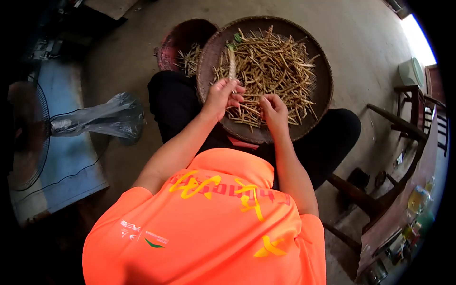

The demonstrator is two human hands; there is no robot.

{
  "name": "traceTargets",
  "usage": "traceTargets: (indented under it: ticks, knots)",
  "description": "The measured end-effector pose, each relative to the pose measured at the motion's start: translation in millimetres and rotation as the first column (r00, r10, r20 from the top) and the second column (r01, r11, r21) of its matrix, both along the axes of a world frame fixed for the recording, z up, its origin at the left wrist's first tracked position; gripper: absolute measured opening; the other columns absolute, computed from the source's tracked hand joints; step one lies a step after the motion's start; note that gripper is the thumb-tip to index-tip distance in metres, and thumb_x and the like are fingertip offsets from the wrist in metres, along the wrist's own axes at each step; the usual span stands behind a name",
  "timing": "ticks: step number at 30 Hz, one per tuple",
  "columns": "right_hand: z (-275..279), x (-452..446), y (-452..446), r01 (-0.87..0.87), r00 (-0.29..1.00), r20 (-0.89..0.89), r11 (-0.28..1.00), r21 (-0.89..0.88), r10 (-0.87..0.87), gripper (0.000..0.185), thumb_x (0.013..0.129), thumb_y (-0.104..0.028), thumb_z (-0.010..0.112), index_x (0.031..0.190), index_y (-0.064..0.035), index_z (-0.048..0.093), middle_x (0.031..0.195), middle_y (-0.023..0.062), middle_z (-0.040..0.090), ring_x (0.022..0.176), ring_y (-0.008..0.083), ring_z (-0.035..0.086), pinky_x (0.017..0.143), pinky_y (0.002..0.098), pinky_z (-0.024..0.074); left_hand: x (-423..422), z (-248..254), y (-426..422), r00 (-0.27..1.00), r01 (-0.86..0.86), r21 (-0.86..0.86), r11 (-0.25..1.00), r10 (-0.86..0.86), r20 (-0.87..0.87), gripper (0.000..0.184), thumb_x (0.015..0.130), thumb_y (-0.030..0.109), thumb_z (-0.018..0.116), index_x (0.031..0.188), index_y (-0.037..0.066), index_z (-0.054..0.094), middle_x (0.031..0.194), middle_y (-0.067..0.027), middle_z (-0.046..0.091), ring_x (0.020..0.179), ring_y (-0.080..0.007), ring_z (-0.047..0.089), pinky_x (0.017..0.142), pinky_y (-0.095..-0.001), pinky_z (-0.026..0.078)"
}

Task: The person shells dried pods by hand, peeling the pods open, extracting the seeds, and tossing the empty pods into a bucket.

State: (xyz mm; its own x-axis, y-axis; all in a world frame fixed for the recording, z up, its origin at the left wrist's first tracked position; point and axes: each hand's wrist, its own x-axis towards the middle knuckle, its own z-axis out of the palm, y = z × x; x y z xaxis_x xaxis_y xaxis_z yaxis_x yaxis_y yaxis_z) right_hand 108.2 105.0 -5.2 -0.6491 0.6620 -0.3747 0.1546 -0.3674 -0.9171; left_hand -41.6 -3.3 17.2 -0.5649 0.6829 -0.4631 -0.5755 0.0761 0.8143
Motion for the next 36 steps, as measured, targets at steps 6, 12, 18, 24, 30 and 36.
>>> traceTargets:
  ticks: [6, 12, 18, 24, 30, 36]
  knots:
    - [-0.3, -2.2, 1.4, -0.009, 0.999, -0.037, 0.999, -0.036, 0.007, 0.016, 0.09, -0.02, 0.058, 0.092, -0.0043, 0.058, 0.073, -0.0011, 0.056, 0.055, 0.0046, 0.05, 0.047, 0.0198, 0.0394, -118.4, 14.0, -5.1, 0.887, -0.461, 0.176, 0.87, 0.457, 0.062, 0.019, 0.09, 0.017, 0.052, 0.092, -0.002, 0.054, 0.078, -0.0135, 0.064, 0.068, -0.0221, 0.064, 0.059, -0.0313, 0.056]
    - [0.4, -1.0, 4.4, 0.052, 0.997, -0.044, 0.99, -0.132, -0.059, 0.016, 0.09, -0.02, 0.058, 0.094, -0.0038, 0.057, 0.075, 0.0004, 0.056, 0.055, 0.0057, 0.05, 0.048, 0.0207, 0.0402, -122.6, -1.0, -9.7, 0.942, -0.272, -0.01, 0.962, 0.264, -0.208, 0.021, 0.091, 0.016, 0.052, 0.1, -0.003, 0.049, 0.092, -0.0147, 0.057, 0.081, -0.025, 0.062, 0.069, -0.0347, 0.056]
    - [-6.7, 0.7, 6.0, 0.062, 0.996, -0.053, 0.982, -0.178, -0.072, 0.015, 0.09, -0.019, 0.058, 0.093, -0.0044, 0.057, 0.075, 0.0001, 0.056, 0.055, 0.0058, 0.05, 0.047, 0.0208, 0.0406, -48.4, -31.0, 22.4, 0.982, 0.06, -0.28, 0.958, -0.107, -0.157, 0.017, 0.088, 0.012, 0.054, 0.098, -0.001, 0.055, 0.08, -0.0093, 0.06, 0.063, -0.0168, 0.061, 0.054, -0.0287, 0.055]
    - [-3.0, 2.0, 6.7, 0.073, 0.996, -0.039, 0.978, -0.196, -0.083, 0.014, 0.09, -0.019, 0.058, 0.092, -0.0047, 0.057, 0.075, -0.0005, 0.057, 0.055, 0.0053, 0.05, 0.047, 0.02, 0.0409, -13.7, -61.9, 52.9, 0.936, 0.01, -0.54, 0.841, -0.198, -0.291, 0.021, 0.085, 0.019, 0.061, 0.089, -0.001, 0.057, 0.069, -0.0065, 0.059, 0.046, -0.0126, 0.055, 0.041, -0.0265, 0.048]
    - [2.8, 1.8, 4.8, 0.097, 0.994, -0.017, 0.971, -0.22, -0.104, 0.014, 0.089, -0.018, 0.059, 0.092, -0.0038, 0.057, 0.074, -0.0003, 0.057, 0.055, 0.0052, 0.05, 0.048, 0.0188, 0.0403, -8.9, -67.7, 58.1, 0.866, -0.014, -0.604, 0.797, -0.293, -0.406, 0.02, 0.081, 0.022, 0.066, 0.078, 0.003, 0.061, 0.058, -0.004, 0.057, 0.045, -0.0126, 0.05, 0.039, -0.0287, 0.04]
    - [6.5, 0.8, 3.9, 0.049, 0.998, -0.025, 0.977, -0.209, -0.055, 0.016, 0.088, -0.019, 0.059, 0.092, -0.0037, 0.058, 0.074, -0.0006, 0.056, 0.056, 0.0053, 0.049, 0.048, 0.0194, 0.0405, 15.6, -15.0, 11.1, 0.949, 0.229, -0.376, 0.898, -0.291, -0.118, 0.017, 0.088, 0.021, 0.058, 0.087, 0.004, 0.057, 0.073, -0.0019, 0.06, 0.051, -0.0065, 0.048, 0.042, -0.0207, 0.038]
